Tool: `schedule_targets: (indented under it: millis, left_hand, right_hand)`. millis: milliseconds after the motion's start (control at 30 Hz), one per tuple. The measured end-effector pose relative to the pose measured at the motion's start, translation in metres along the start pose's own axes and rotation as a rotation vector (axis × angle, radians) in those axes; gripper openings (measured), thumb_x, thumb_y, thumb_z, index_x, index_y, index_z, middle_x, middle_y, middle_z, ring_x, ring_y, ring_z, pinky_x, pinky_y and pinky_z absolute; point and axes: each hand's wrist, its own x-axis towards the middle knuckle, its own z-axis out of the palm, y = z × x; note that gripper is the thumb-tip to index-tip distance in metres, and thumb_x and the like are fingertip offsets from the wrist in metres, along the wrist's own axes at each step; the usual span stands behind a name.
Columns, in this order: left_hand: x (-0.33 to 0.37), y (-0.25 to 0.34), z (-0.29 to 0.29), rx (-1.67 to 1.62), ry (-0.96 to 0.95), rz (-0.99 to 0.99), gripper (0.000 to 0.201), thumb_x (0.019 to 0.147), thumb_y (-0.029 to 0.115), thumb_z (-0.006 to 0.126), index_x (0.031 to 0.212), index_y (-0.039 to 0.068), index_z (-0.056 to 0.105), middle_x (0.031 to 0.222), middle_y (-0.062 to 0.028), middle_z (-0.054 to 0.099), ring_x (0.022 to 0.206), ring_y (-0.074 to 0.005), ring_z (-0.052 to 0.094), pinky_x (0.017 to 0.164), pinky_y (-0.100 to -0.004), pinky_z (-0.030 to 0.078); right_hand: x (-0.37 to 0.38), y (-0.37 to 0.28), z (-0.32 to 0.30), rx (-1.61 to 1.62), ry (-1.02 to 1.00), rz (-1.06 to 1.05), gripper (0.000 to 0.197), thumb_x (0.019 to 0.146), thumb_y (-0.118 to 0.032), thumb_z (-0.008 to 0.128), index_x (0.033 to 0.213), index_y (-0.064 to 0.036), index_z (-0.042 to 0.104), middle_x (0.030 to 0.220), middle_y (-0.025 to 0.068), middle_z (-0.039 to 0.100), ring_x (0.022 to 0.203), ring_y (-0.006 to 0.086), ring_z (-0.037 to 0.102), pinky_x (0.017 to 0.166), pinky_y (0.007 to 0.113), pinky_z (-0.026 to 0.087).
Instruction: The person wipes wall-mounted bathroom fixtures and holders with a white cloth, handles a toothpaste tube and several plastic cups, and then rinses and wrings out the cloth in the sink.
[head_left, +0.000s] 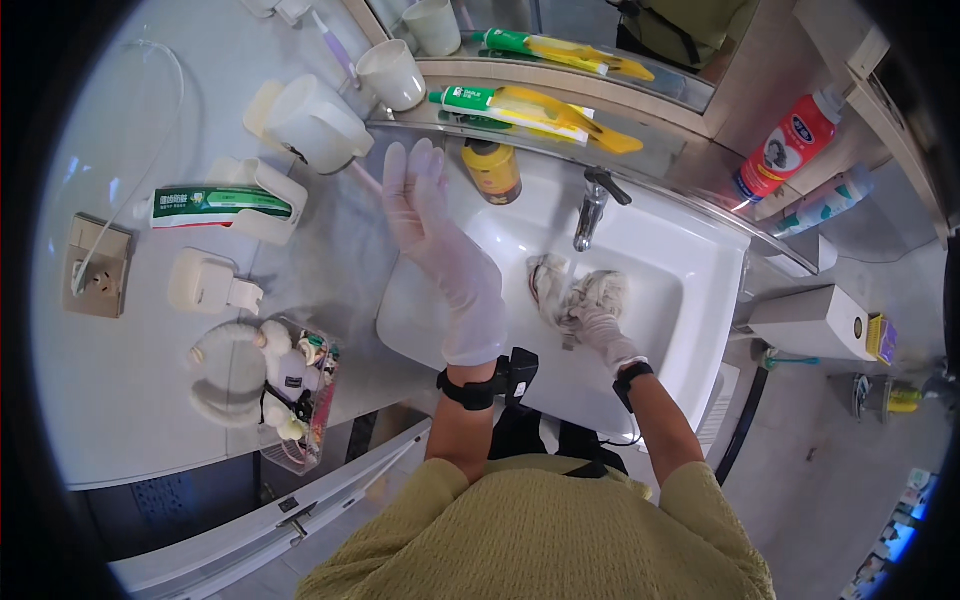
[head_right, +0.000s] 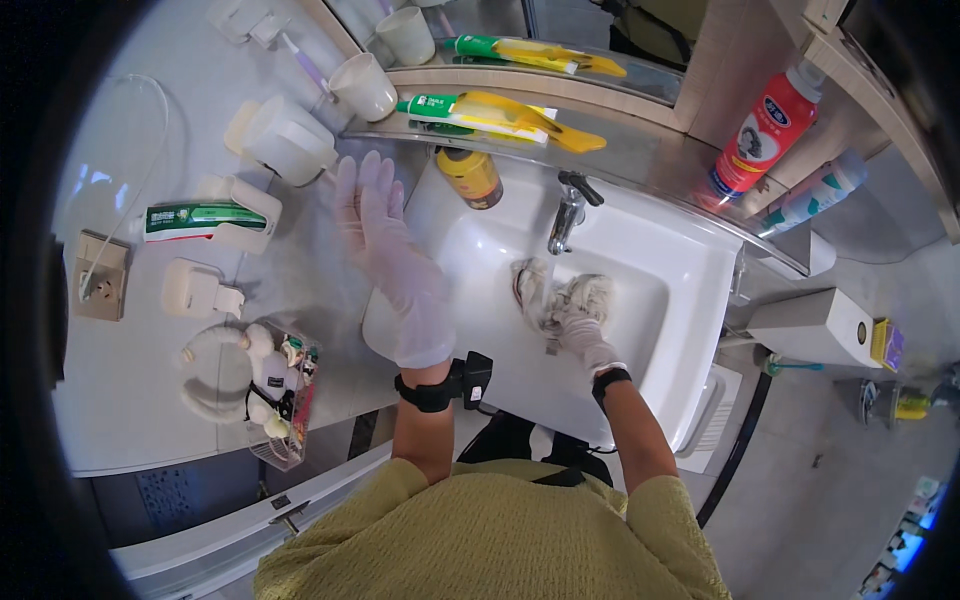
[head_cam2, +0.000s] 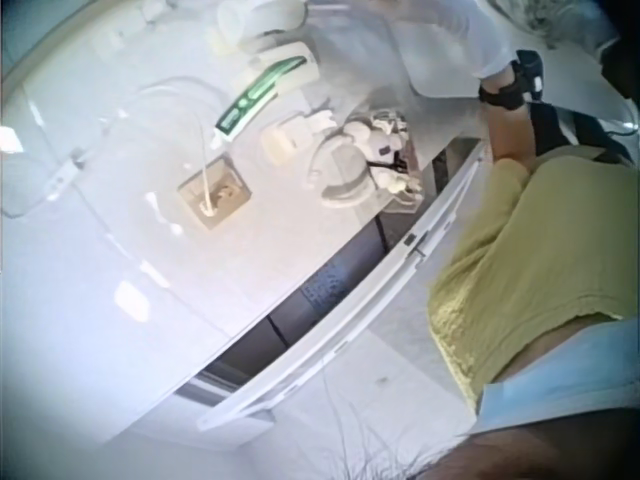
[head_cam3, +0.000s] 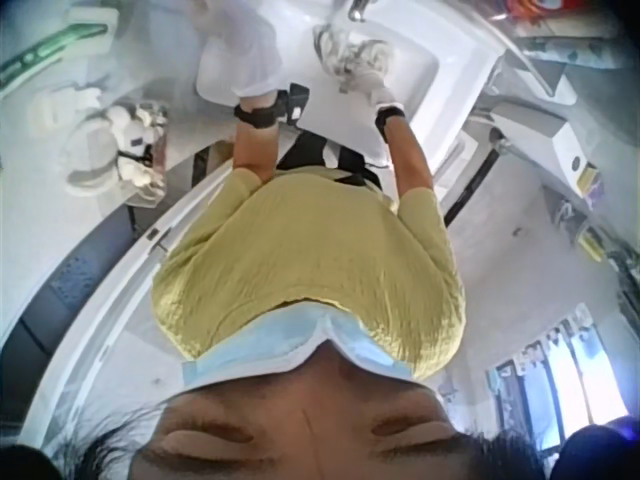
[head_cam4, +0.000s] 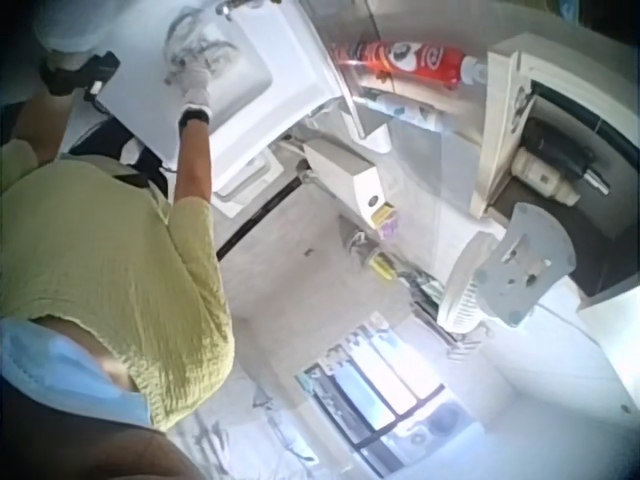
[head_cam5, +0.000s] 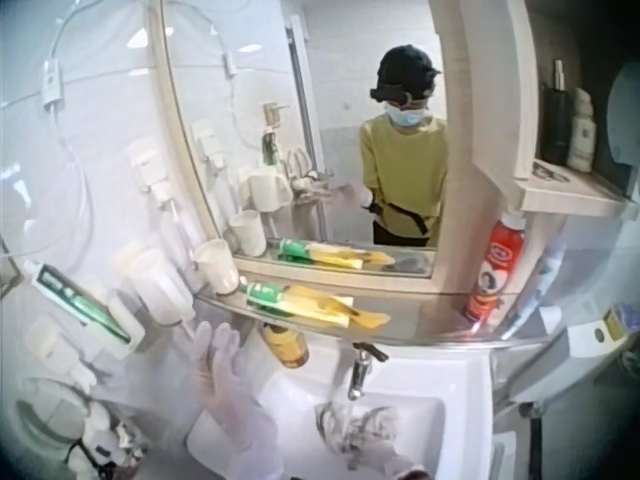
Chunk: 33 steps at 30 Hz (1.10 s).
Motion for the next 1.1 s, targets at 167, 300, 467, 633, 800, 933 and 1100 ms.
schedule_targets:
  millis: [167, 300, 467, 633, 800, 933, 1100]
  left_hand:
    - [-0.011, 0.004, 0.002, -0.053, -0.005, 0.043, 0.044, 0.095, 0.012, 0.043, 0.136, 0.000, 0.032, 0.125, -0.0160, 0.051, 0.117, -0.0231, 0.048, 0.104, -0.0373, 0.032]
    - [-0.064, -0.018, -0.038, -2.476, 0.085, -0.581, 0.041, 0.087, 0.011, 0.048, 0.126, -0.001, 0.044, 0.121, -0.0164, 0.054, 0.113, -0.0268, 0.051, 0.098, -0.0415, 0.039]
    - [-0.101, 0.011, -0.100, -2.956, 1.121, -1.540, 0.031, 0.087, 0.012, 0.051, 0.116, 0.002, 0.053, 0.112, -0.0134, 0.057, 0.104, -0.0232, 0.055, 0.090, -0.0356, 0.045]
    - [-0.114, -0.025, -0.144, -2.898, 2.195, -1.915, 0.028, 0.083, 0.016, 0.054, 0.108, 0.004, 0.059, 0.105, -0.0101, 0.059, 0.098, -0.0213, 0.057, 0.083, -0.0324, 0.049]
    - [-0.108, -0.022, -0.176, -3.070, 2.100, -1.704, 0.034, 0.079, 0.017, 0.054, 0.109, 0.002, 0.060, 0.109, -0.0099, 0.060, 0.098, -0.0211, 0.057, 0.083, -0.0318, 0.048]
    - [-0.112, -0.023, -0.181, -3.133, 2.015, -1.704, 0.036, 0.078, 0.018, 0.054, 0.109, 0.002, 0.061, 0.110, -0.0092, 0.060, 0.098, -0.0200, 0.057, 0.083, -0.0306, 0.047]
    - [-0.083, -0.012, -0.124, -3.543, 1.806, -1.962, 0.039, 0.083, 0.021, 0.048, 0.116, 0.001, 0.052, 0.114, -0.0112, 0.057, 0.104, -0.0220, 0.055, 0.087, -0.0326, 0.044]
  right_hand:
    - [-0.001, -0.001, 0.002, -0.110, -0.019, 0.054, 0.041, 0.072, -0.020, 0.064, 0.113, -0.0186, 0.059, 0.111, 0.0094, 0.058, 0.100, 0.0267, 0.059, 0.085, 0.037, 0.047]
    - [0.000, 0.014, 0.012, -0.006, -0.013, -0.052, 0.037, 0.071, -0.015, 0.066, 0.108, -0.0147, 0.060, 0.115, 0.0088, 0.056, 0.103, 0.0266, 0.057, 0.088, 0.034, 0.047]
    - [-0.014, -0.007, -0.007, -0.050, 0.001, -0.051, 0.038, 0.073, -0.017, 0.065, 0.110, -0.0101, 0.059, 0.121, 0.0092, 0.052, 0.106, 0.0277, 0.055, 0.091, 0.035, 0.045]
    - [-0.021, -0.016, -0.020, -0.083, -0.062, -0.034, 0.051, 0.072, -0.019, 0.064, 0.121, -0.0114, 0.054, 0.128, 0.0103, 0.049, 0.113, 0.0279, 0.051, 0.095, 0.036, 0.042]
    - [-0.024, -0.011, -0.013, -0.131, -0.038, -0.028, 0.049, 0.074, -0.017, 0.062, 0.122, -0.0135, 0.053, 0.128, 0.0094, 0.048, 0.109, 0.0275, 0.054, 0.092, 0.037, 0.044]
    - [-0.025, -0.011, -0.008, -0.139, 0.019, -0.026, 0.043, 0.075, -0.016, 0.060, 0.118, -0.0144, 0.055, 0.122, 0.0084, 0.052, 0.100, 0.0273, 0.059, 0.086, 0.039, 0.047]
    - [-0.022, -0.019, -0.020, -0.125, -0.190, 0.115, 0.060, 0.074, -0.021, 0.063, 0.132, -0.0160, 0.046, 0.141, 0.0072, 0.038, 0.120, 0.0266, 0.047, 0.101, 0.035, 0.039]
